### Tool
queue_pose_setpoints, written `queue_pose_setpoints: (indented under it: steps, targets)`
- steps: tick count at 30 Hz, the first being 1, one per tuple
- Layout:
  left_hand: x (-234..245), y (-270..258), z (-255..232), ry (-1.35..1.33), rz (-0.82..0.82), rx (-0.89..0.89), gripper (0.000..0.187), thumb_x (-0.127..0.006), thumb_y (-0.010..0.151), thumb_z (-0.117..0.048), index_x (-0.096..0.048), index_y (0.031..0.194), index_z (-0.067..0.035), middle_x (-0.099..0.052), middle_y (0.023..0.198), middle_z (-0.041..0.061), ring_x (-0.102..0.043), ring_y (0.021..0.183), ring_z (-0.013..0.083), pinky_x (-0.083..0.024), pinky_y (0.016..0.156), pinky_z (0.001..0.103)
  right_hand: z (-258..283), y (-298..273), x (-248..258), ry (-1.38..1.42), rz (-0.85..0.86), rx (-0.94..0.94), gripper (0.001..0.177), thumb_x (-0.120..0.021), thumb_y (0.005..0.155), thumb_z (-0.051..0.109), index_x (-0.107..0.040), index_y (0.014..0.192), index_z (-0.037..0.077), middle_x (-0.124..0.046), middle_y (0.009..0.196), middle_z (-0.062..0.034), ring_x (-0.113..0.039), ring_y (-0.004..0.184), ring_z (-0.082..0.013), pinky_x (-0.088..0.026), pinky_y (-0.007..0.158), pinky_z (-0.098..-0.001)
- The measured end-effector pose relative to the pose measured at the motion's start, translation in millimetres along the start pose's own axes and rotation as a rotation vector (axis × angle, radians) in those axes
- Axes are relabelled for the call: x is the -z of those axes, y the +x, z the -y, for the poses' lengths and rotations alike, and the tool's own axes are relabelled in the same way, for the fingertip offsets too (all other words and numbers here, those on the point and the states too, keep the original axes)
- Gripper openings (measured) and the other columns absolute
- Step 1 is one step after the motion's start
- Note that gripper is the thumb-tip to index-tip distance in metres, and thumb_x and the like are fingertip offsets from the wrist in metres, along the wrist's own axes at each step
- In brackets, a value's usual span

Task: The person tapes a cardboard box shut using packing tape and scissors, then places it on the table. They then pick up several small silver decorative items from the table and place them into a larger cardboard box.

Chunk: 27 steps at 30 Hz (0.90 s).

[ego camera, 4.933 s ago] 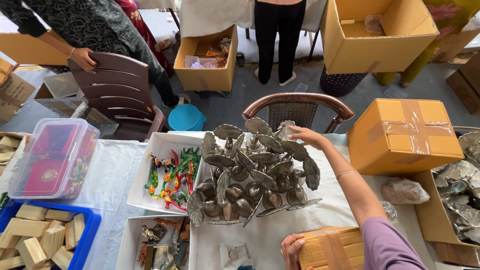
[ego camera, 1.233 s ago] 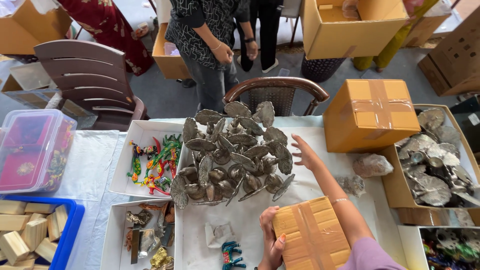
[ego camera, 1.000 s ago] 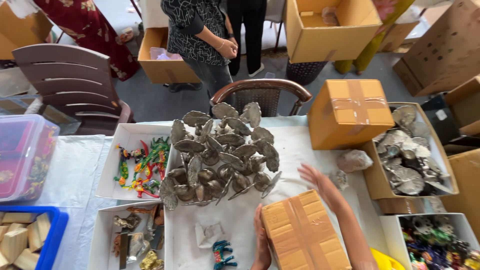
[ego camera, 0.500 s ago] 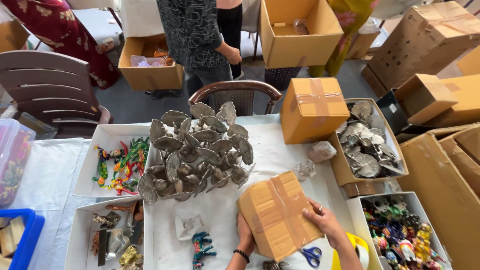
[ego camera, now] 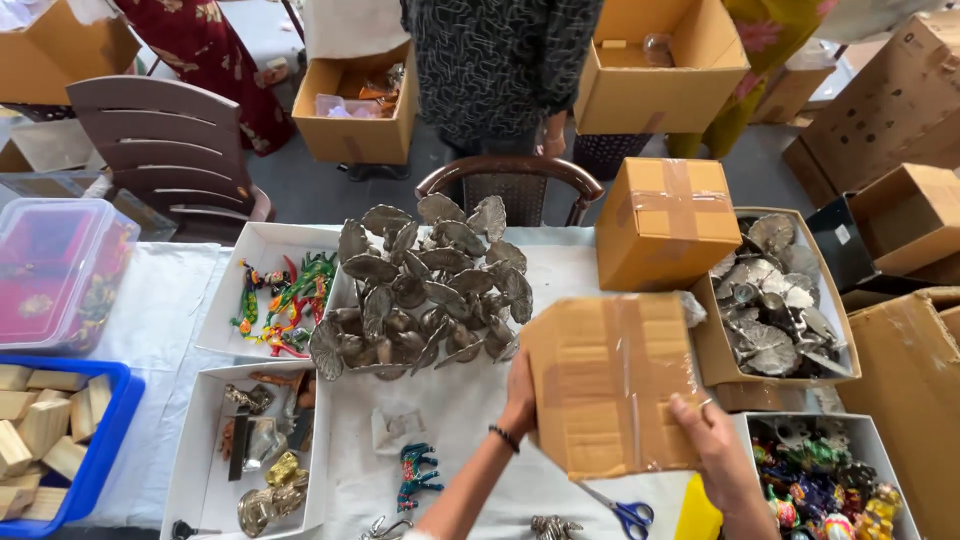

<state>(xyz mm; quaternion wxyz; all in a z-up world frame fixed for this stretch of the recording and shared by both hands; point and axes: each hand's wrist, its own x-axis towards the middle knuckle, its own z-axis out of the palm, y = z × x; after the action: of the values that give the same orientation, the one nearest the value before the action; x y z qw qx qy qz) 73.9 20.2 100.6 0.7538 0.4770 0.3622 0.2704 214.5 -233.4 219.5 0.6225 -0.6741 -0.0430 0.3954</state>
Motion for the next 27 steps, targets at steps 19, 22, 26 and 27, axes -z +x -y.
queue_pose_setpoints:
  steps: [19,22,26,27]
  targets:
    - [-57,328,-116,-0.581,0.225,-0.238,0.043,-0.039,0.111,-0.031,-0.066,0.112,0.002,-0.072,0.098,0.011,-0.072,0.079,0.0242,-0.06,0.066,0.037,264,198,-142,-0.545,0.241,0.506,0.086,-0.065,0.087,0.044,-0.04,0.164,0.012,-0.068,0.135,-0.0175,-0.061,0.115,-0.0266,-0.047,0.1,-0.0336]
    - [-60,344,-114,-0.39,0.151,-0.266,0.036,-0.044,0.111,-0.027,-0.066,0.113,0.002,-0.07,0.1,0.011,-0.069,0.081,0.0243,-0.058,0.067,0.038,254,230,-140,-0.435,0.324,0.578,0.084,-0.06,0.089,0.048,-0.037,0.159,0.007,-0.056,0.146,-0.0143,-0.051,0.135,-0.0244,-0.038,0.11,-0.0342]
    - [-67,342,-128,-0.564,0.313,0.057,0.054,-0.028,0.098,-0.036,-0.069,0.105,-0.002,-0.075,0.094,0.011,-0.074,0.08,0.0234,-0.062,0.069,0.035,211,279,-131,-0.322,0.287,0.633,0.08,-0.049,0.097,0.055,-0.039,0.156,0.001,-0.049,0.156,-0.015,-0.04,0.146,-0.0252,-0.026,0.12,-0.0358]
    - [-61,361,-107,-0.524,0.3,0.029,0.051,-0.031,0.102,-0.034,-0.068,0.108,0.0,-0.074,0.098,0.012,-0.073,0.084,0.0237,-0.062,0.072,0.036,203,287,-131,-0.255,0.28,0.628,0.08,-0.043,0.1,0.058,-0.039,0.156,0.001,-0.045,0.159,-0.0147,-0.036,0.149,-0.025,-0.022,0.122,-0.0362]
